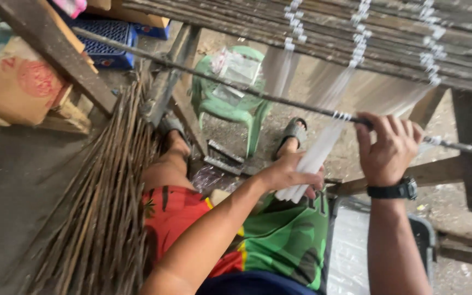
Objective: Packaging bundles of white candles into clear plastic bags
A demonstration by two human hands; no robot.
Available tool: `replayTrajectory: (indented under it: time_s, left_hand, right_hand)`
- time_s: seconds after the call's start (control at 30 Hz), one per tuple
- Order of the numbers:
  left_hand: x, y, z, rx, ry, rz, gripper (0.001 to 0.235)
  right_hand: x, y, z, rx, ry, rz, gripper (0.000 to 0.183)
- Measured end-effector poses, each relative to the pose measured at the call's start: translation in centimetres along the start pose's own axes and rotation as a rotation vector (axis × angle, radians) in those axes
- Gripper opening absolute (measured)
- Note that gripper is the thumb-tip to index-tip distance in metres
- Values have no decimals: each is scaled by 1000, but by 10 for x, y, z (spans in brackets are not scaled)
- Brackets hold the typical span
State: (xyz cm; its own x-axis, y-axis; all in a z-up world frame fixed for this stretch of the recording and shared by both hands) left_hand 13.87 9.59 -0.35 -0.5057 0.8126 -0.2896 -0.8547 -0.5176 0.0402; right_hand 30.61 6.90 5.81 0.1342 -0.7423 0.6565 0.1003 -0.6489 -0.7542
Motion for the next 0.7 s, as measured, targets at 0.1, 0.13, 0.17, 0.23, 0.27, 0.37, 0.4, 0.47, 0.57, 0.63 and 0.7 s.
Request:
replayTrajectory:
  time_s: [0.1,0.13,0.17,0.23,0.27,0.37,0.4,0.47,0.57,0.63,0.7]
  left_hand:
    - [-2,10,-8,-9,57,8,39]
    - [-2,17,9,-18,44,22,39]
    - [-4,27,23,-22,106,82,31]
    - [-1,42,36,-28,163,154,28]
    - [6,48,39,-110,129,179,21]
    - [22,68,69,-214,19,232,19]
    - [25,75,80,-222,-49,253,21]
    - [21,86,98,-201,13,234,22]
    - [17,96,112,-124,132,212,27]
    - [15,101,114,-74,180,209,28]
    - [15,105,114,-35,270,208,28]
  right_hand:
    - [-2,5,2,-50,11,-48,15]
    - [-4,2,7,-41,-2,-34,15]
    - [-5,5,11,-68,7,-59,19]
    - [-1,8,17,-90,3,-81,23]
    - [3,8,19,-111,-24,-76,17]
    - [15,2,23,-116,-136,-41,14]
    - [20,3,24,-112,-214,-20,16]
    - [25,2,22,-157,-334,-25,19]
    - [30,1,22,-178,-419,-12,24]
    - [28,4,25,-152,-383,17,26]
    - [21,8,32,-117,-116,37,28]
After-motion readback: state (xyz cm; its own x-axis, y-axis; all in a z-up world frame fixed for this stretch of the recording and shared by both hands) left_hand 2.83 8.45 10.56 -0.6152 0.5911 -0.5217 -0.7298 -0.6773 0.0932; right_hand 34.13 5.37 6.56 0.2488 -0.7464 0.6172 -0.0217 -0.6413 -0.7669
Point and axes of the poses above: each hand's wrist, its own y-axis away from the middle knuckle, its own x-axis out of the back of the hand, z = x × y, the point moved 2 cm from there along -y, towards the middle knuckle, and after that the axes turned 5 degrees about -y, right-handed, at the moved point
